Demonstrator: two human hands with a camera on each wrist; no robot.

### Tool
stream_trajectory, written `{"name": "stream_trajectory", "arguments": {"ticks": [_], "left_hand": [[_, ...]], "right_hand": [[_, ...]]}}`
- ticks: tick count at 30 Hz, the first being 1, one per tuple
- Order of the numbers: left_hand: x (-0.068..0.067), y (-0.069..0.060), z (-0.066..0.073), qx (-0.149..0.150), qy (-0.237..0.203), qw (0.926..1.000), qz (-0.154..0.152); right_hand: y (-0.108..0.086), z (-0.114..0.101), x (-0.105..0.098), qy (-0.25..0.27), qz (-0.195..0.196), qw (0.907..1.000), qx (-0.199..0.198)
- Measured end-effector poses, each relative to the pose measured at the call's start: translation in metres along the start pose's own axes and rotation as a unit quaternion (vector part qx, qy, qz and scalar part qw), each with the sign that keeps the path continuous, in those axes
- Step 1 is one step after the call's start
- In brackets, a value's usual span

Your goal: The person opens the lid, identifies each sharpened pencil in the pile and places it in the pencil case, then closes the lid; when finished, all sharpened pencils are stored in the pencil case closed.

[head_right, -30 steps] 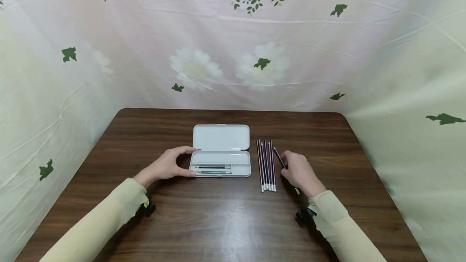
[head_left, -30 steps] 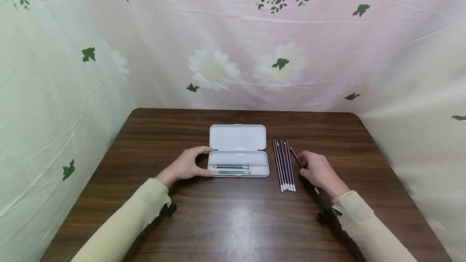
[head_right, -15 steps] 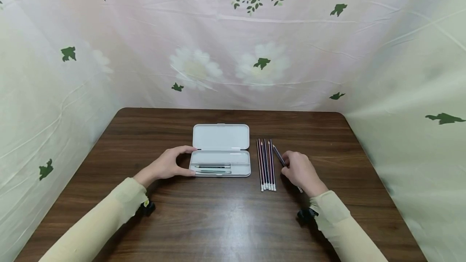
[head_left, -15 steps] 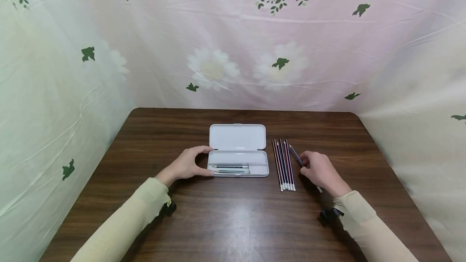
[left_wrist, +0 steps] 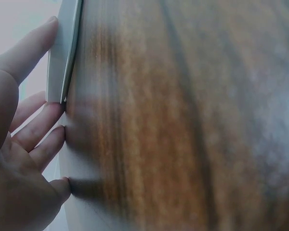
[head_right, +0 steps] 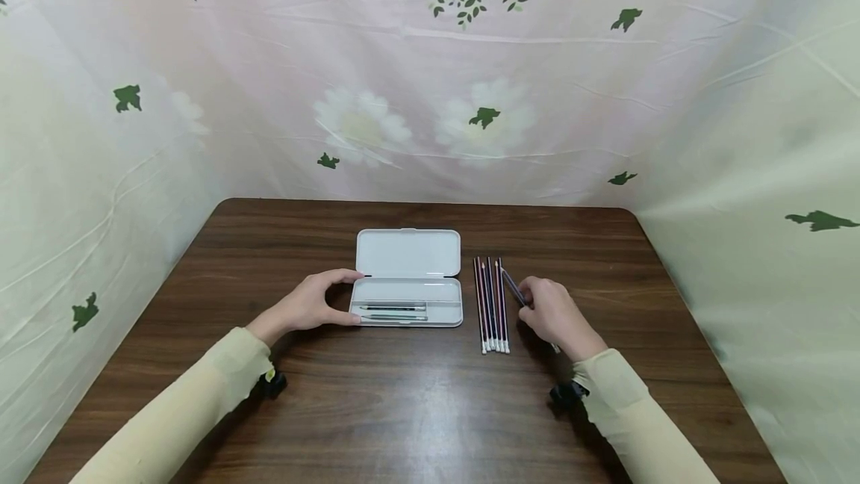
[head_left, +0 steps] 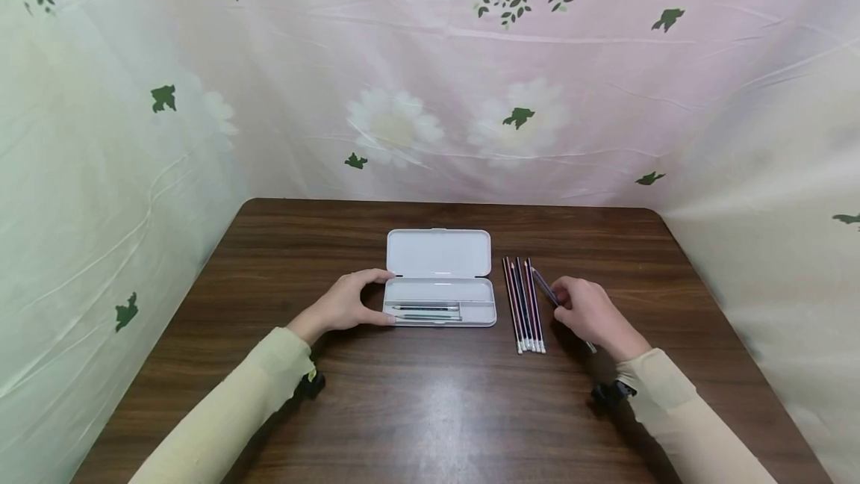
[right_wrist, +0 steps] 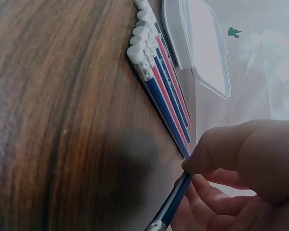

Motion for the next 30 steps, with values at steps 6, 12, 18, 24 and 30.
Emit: {"name": "stream_trajectory", "arguments": {"ticks": [6,12,18,24,30], "left_hand": [[0.0,0.001,0.0,0.001,0.008,1.0,-0.001],[0.0,0.0,0.0,-0.001,0.009,1.0,-0.002],[0.0,0.0,0.002,0.0,0.006,1.0,-0.002],[0.001,0.0,0.002,0.0,0.005,1.0,-0.002],[0.0,0.0,0.0,0.002,0.006,1.0,0.0]], "right_hand": [[-0.001,0.0,0.0,0.004,-0.007,1.0,0.004],[-0.002,-0.002,-0.003,0.005,-0.006,1.0,0.004],[0.002,-0.016,-0.005,0.015,0.001,0.9994,-0.031],[0.006,-0.045,-0.006,0.021,0.029,0.9937,-0.106],[0.013,-0.071,-0.003,0.031,0.031,0.9863,-0.159]]}}
Point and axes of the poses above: each hand's wrist, its own y-axis towards the middle knuckle, its own x-axis out of the palm, z = x × y, the point moved 9 cm from there along y, towards the middle knuckle, and after that the axes turned 4 degrees about y, right-handed, at the moved point
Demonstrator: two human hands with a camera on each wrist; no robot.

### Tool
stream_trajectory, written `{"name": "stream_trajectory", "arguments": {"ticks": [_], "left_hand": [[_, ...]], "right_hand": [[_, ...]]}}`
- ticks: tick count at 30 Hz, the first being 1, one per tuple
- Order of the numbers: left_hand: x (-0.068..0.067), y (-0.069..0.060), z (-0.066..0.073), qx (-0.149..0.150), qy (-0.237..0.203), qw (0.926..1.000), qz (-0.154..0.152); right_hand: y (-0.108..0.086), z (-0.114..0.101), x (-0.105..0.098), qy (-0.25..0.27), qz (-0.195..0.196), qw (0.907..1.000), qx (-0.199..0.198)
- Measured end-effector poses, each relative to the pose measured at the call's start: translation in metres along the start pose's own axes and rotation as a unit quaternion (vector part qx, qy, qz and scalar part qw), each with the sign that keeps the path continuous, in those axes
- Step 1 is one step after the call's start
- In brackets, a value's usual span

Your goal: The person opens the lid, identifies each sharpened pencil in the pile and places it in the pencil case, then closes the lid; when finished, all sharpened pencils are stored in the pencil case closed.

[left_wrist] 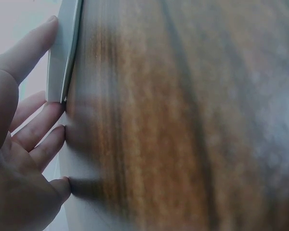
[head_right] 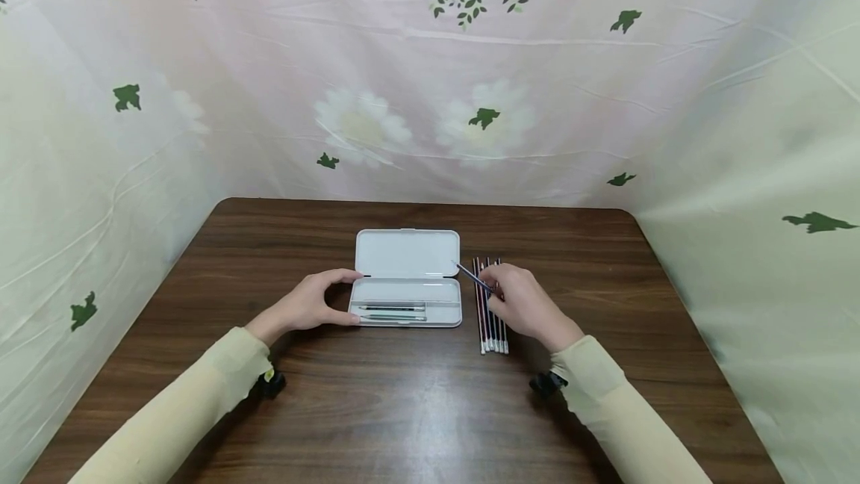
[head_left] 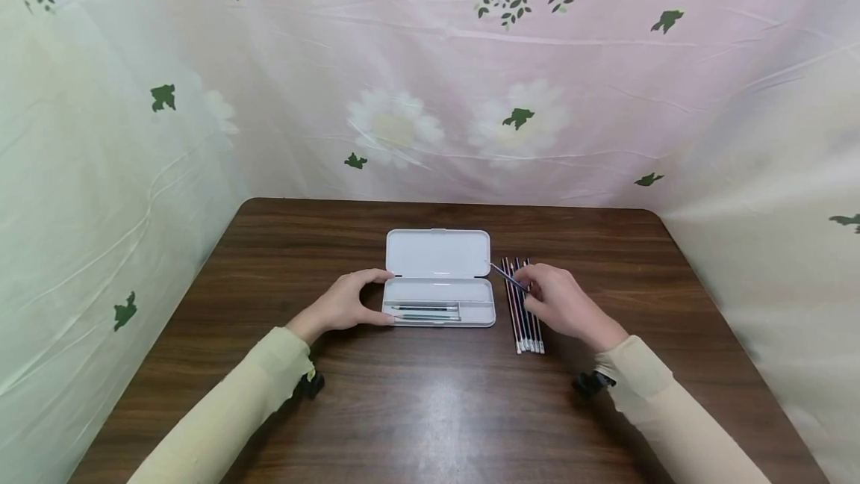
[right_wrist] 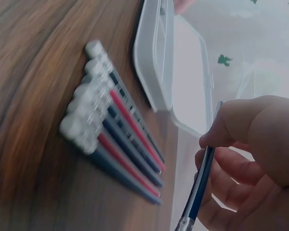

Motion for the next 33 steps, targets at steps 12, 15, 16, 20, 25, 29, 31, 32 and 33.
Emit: {"name": "stream_trajectory", "arguments": {"ticks": [12,15,16,20,25,29,31,32,33], "left_hand": [[0.001,-0.001,0.001,-0.004,-0.002,1.0,-0.004],[0.0,-0.001,0.001,-0.006,-0.003,1.0,-0.003],[0.0,-0.002,0.001,-0.006,-0.003,1.0,-0.003],[0.0,-0.002,0.002,-0.007,-0.006,1.0,-0.002],[0.0,-0.001,0.002,-0.007,-0.007,0.9999,-0.003],[0.0,-0.001,0.001,-0.005,-0.012,0.9999,-0.002],[0.0,-0.001,0.001,-0.003,-0.014,0.9999,-0.001],[0.0,-0.001,0.0,-0.003,-0.013,0.9999,-0.001],[0.0,-0.001,0.0,-0.003,-0.012,0.9999,-0.001]], "right_hand": [[0.033,-0.047,0.035,0.007,-0.033,0.995,-0.094],[0.042,-0.057,0.05,0.013,-0.054,0.993,-0.105],[0.046,-0.061,0.054,0.014,-0.06,0.9923,-0.107],[0.058,-0.074,0.073,0.007,-0.074,0.9908,-0.113],[0.071,-0.088,0.091,-0.003,-0.088,0.9903,-0.108],[0.075,-0.093,0.097,-0.003,-0.095,0.9902,-0.102],[0.074,-0.093,0.097,-0.004,-0.095,0.9905,-0.1],[0.073,-0.092,0.097,-0.004,-0.093,0.9906,-0.1],[0.072,-0.091,0.095,-0.003,-0.091,0.9907,-0.102]]}}
Point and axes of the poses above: each hand's wrist, its own y-axis towards the middle knuckle, its own x-axis out of the palm, z = x × y, the point moved 9 cm from there along y, towards the middle knuckle, and after that the axes turned 4 degrees about y, right-handed, at the moved point
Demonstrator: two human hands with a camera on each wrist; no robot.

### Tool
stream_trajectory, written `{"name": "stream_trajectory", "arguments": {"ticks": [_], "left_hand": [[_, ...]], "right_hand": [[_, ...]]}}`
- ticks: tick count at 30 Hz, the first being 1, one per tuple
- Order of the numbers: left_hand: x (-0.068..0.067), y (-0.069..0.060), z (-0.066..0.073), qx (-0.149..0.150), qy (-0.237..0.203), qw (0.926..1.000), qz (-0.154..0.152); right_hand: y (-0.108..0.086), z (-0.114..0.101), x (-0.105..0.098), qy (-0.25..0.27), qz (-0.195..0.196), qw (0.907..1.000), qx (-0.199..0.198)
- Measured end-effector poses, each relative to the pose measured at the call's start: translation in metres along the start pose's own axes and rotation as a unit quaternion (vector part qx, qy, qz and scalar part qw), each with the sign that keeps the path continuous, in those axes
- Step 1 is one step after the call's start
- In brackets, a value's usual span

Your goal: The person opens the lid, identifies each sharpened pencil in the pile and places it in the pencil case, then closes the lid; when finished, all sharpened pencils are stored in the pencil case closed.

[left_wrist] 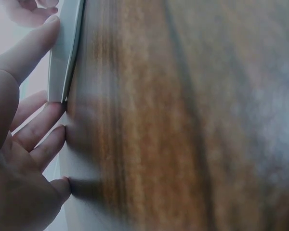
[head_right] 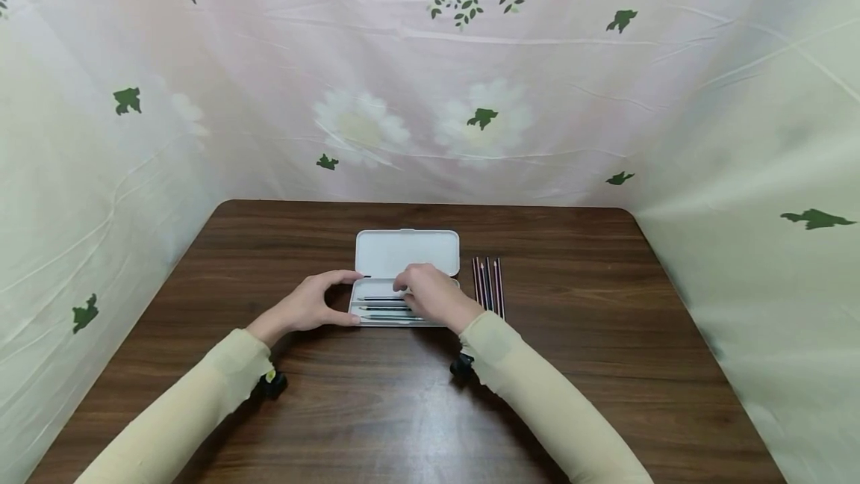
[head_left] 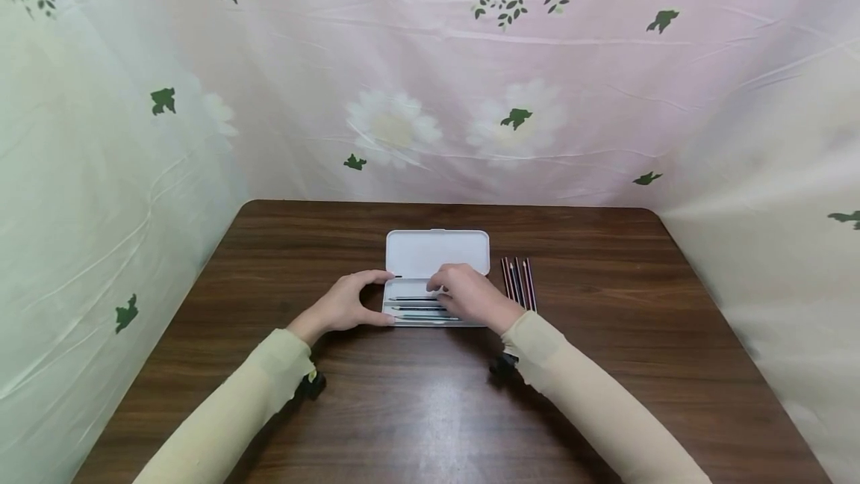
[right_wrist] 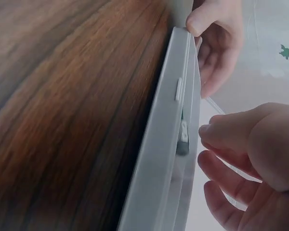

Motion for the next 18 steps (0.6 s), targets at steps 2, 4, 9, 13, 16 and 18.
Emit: {"name": "stream_trajectory", "arguments": {"ticks": [2,4,9,13,16,18], "left_hand": [[0.001,0.0,0.0,0.001,0.001,1.0,0.0],[0.001,0.0,0.001,0.002,0.003,1.0,0.001],[0.0,-0.001,0.001,0.003,0.006,1.0,0.002],[0.0,0.0,0.001,0.003,0.009,1.0,0.001],[0.0,0.0,0.002,0.003,0.008,1.0,0.001],[0.0,0.0,0.001,0.0,0.008,1.0,0.0]], "right_hand": [[-0.007,0.003,-0.004,0.0,0.009,1.0,-0.002],[-0.015,0.007,-0.01,0.005,0.021,0.9998,-0.004],[-0.04,0.021,-0.029,0.015,0.056,0.9983,-0.004],[-0.065,0.038,-0.046,0.009,0.084,0.9963,0.016],[-0.084,0.054,-0.057,0.008,0.108,0.9936,0.032],[-0.095,0.064,-0.062,0.01,0.119,0.9919,0.044]]}}
Point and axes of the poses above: each hand's wrist, its own y-axis towards the middle knuckle, its own x-axis out of the palm, z = x × y, the point moved 9 cm from there along y, towards the middle knuckle, and after that the axes turned 4 degrees about y, right-handed, at the moved point
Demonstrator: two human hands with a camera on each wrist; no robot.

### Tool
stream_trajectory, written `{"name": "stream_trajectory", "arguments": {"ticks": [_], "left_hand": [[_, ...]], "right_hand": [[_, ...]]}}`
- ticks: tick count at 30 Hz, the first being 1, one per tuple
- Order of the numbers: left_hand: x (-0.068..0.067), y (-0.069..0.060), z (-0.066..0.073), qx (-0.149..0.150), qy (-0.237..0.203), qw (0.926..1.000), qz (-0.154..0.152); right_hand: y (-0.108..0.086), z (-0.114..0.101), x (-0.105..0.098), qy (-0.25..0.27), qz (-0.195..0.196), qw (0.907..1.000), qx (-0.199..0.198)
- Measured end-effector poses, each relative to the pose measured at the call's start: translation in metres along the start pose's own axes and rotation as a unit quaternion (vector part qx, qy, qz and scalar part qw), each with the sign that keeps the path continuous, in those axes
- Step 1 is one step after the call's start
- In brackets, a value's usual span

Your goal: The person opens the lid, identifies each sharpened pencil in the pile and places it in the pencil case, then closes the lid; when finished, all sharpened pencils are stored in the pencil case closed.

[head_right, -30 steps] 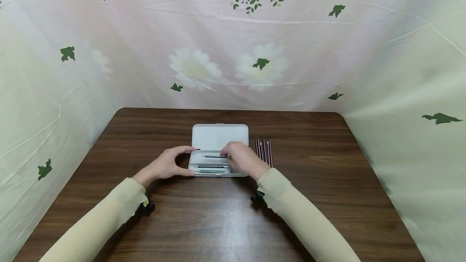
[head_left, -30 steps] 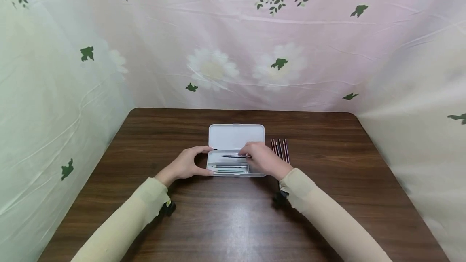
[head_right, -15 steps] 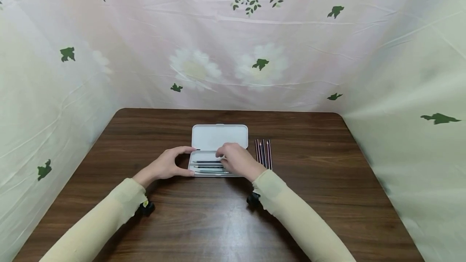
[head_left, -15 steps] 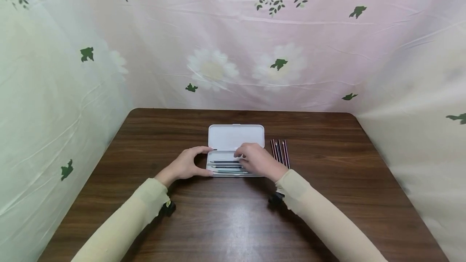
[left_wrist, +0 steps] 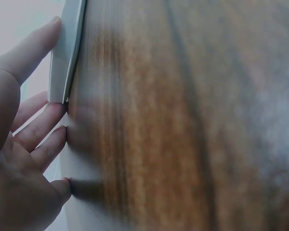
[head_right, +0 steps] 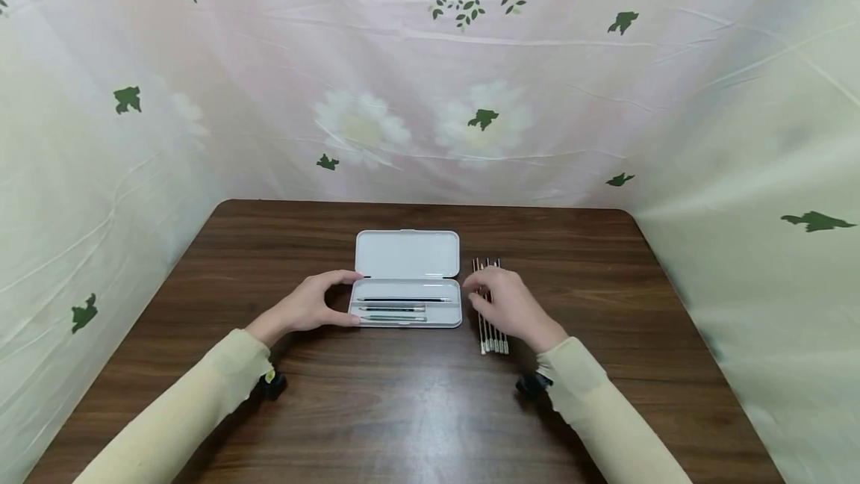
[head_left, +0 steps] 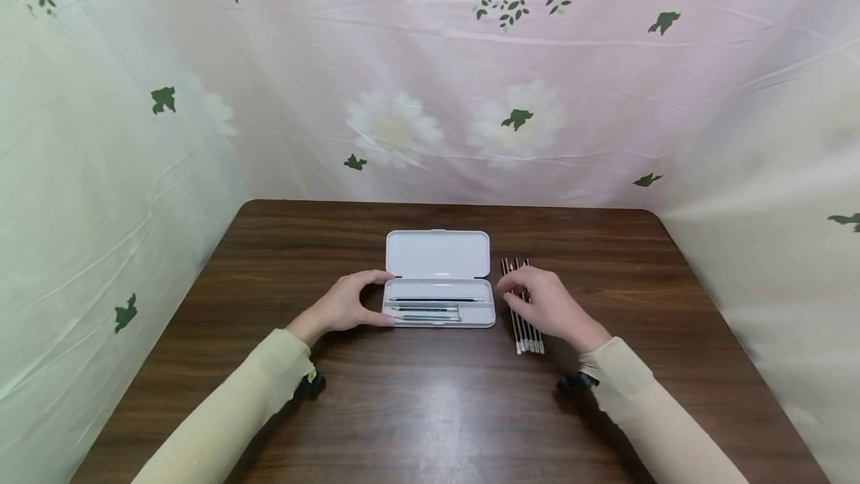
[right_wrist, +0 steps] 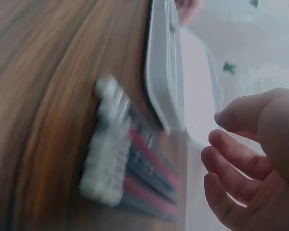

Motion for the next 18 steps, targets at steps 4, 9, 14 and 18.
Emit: {"name": "stream_trajectory", "arguments": {"ticks": [4,9,14,18], "left_hand": [[0.0,0.0,0.0,-0.003,0.0,1.0,-0.001],[-0.001,-0.001,0.0,-0.001,0.003,1.0,0.0],[0.0,0.0,0.0,0.0,0.003,1.0,0.0],[0.0,0.0,0.0,-0.002,0.003,1.0,0.001]], "right_hand": [[-0.015,0.021,-0.007,0.003,0.002,0.9993,0.038],[-0.026,0.036,-0.007,-0.001,-0.011,0.9976,0.069],[-0.031,0.042,-0.006,-0.011,-0.014,0.9971,0.073],[-0.032,0.045,-0.006,-0.014,-0.019,0.9968,0.076]]}}
Point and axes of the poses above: each hand's wrist, its own y-axis towards the middle knuckle, its own x-axis out of the palm, z = x × y, the point moved 9 cm from there along y, towards the middle knuckle, and after that the axes turned 4 degrees about y, right-handed, at the moved point
